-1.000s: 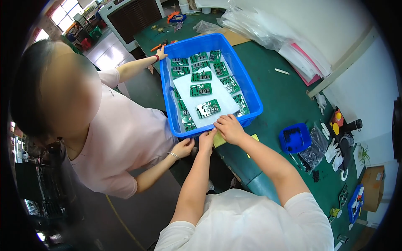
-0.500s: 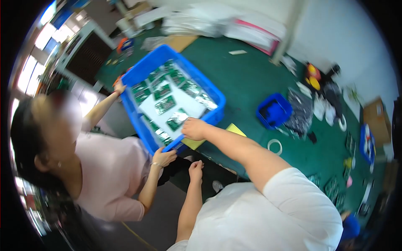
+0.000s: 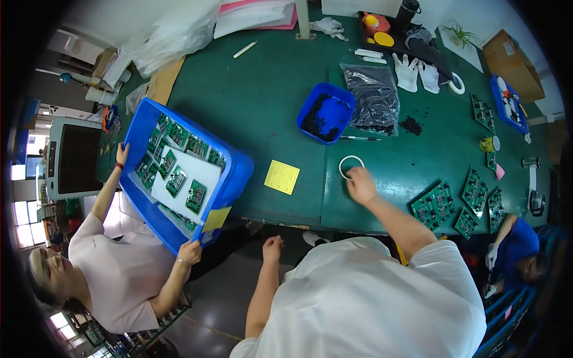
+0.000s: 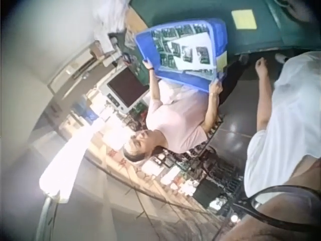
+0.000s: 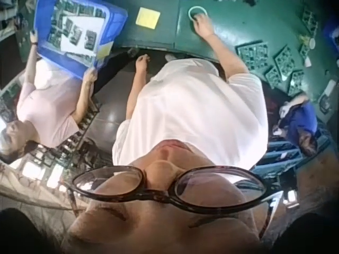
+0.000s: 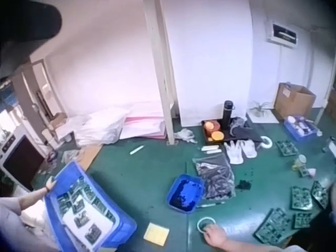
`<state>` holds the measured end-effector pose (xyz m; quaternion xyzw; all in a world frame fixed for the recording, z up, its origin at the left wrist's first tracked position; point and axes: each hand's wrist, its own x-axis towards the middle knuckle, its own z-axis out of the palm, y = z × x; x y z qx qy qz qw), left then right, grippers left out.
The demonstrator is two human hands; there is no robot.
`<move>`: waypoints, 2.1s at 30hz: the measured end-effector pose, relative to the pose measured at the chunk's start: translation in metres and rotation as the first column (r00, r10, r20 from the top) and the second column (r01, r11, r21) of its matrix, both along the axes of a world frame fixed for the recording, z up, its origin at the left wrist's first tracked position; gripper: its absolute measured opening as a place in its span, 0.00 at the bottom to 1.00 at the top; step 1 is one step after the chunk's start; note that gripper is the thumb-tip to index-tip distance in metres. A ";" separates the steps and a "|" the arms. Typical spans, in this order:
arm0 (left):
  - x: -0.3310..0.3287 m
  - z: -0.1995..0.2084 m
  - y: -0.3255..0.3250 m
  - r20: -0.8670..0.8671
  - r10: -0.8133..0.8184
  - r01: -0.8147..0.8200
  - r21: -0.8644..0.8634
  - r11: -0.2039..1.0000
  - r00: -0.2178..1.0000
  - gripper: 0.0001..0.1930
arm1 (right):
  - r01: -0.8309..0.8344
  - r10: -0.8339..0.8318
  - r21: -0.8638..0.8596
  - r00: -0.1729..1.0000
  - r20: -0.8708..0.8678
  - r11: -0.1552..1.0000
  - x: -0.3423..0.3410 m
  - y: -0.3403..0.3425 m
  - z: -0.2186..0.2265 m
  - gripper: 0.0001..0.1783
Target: The person assembles small plastic components onto printed circuit boards by hand.
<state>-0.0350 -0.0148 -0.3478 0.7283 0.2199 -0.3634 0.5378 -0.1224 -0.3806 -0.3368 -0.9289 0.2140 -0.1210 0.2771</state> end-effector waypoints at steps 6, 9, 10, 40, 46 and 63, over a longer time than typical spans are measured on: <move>0.078 -0.047 -0.067 0.465 -0.207 0.036 0.350 0.936 0.861 0.15 | -0.185 0.159 -0.209 0.978 -0.132 0.960 -0.009 -0.030 -0.023 0.09; 0.110 -0.024 -0.134 0.375 -0.585 0.194 0.699 0.688 0.719 0.26 | -0.263 0.239 -0.204 0.961 -0.135 0.943 -0.026 -0.032 -0.029 0.08; 0.118 -0.023 -0.140 0.329 -0.598 0.184 0.748 0.637 0.731 0.32 | -0.309 0.295 -0.199 0.951 -0.094 0.930 -0.027 -0.030 -0.026 0.07; 0.119 0.026 -0.339 -0.014 -0.218 0.217 -0.024 0.976 0.976 0.25 | 0.367 -0.200 -0.241 0.830 0.521 0.898 0.127 -0.431 0.062 0.17; 0.134 -0.001 -0.348 -0.047 -0.158 0.154 -0.088 0.984 0.986 0.14 | 0.523 -0.511 0.065 0.787 0.345 0.850 0.031 -0.379 -0.005 0.15; 0.196 0.018 -0.379 0.066 -0.138 0.140 -0.029 0.990 0.988 0.13 | 0.476 -0.482 0.087 0.871 0.090 0.875 -0.140 -0.198 -0.033 0.15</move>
